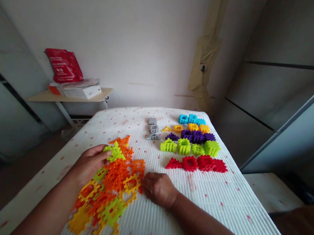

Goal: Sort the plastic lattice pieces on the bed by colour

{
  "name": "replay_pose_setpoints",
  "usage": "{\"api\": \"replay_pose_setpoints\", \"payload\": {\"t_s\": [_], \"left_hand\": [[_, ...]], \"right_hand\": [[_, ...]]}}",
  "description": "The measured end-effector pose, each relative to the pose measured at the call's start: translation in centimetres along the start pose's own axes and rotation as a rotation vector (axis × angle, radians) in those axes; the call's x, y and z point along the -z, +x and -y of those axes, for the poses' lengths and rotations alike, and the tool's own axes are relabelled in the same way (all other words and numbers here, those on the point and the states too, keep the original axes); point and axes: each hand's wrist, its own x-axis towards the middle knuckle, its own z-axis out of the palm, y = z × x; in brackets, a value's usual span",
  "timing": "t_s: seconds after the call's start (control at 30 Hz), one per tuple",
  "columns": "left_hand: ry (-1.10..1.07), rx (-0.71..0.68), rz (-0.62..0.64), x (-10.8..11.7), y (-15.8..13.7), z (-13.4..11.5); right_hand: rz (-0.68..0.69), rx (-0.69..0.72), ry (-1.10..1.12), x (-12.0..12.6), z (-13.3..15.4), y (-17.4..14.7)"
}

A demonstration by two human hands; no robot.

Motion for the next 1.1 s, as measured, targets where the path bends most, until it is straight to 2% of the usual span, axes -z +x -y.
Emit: {"api": "replay_pose_setpoints", "payload": {"t_s": [0.17,0.4,0.53,0.6,0.73,0.87,0.97,1.03,1.1], "left_hand": [[0.116,0.006,-0.046,-2.3,-1.8,1.8],[0.366,-0.084,-0.055,-4.3,-3.0,3.1],[0.371,-0.142,0.01,-4.9,-3.3,3.5],[0.358,-0.152,0.042,-5.2,-3.4,3.7],[0.297,-0.098,0.145,-5.3,-3.6,4.0],[0.213,-0.035,0.205,-5.2,-3.8,4.1],[0.099,0.027,0.156,-4.9,-3.6,4.1],[0.033,0.039,0.061,-4.5,-3.4,4.0],[-0.003,0.016,-0.029,-4.0,-3.1,3.8]], "right_hand": [[-0.059,-0.049,0.039,-0.2,-0.2,0.0],[-0.395,-0.283,0.263,0.3,-0.8,0.1],[-0.491,-0.215,0.336,1.8,-0.4,1.1],[-0.494,-0.163,0.371,2.5,0.0,1.8],[-0.415,-0.12,0.439,3.0,0.5,2.4],[-0.367,-0.243,0.573,2.2,0.8,2.2],[-0.38,-0.386,0.766,1.4,0.6,2.0],[-0.432,-0.471,0.861,1.0,0.3,1.9],[-0.486,-0.5,0.834,1.0,0.0,1.8]]}}
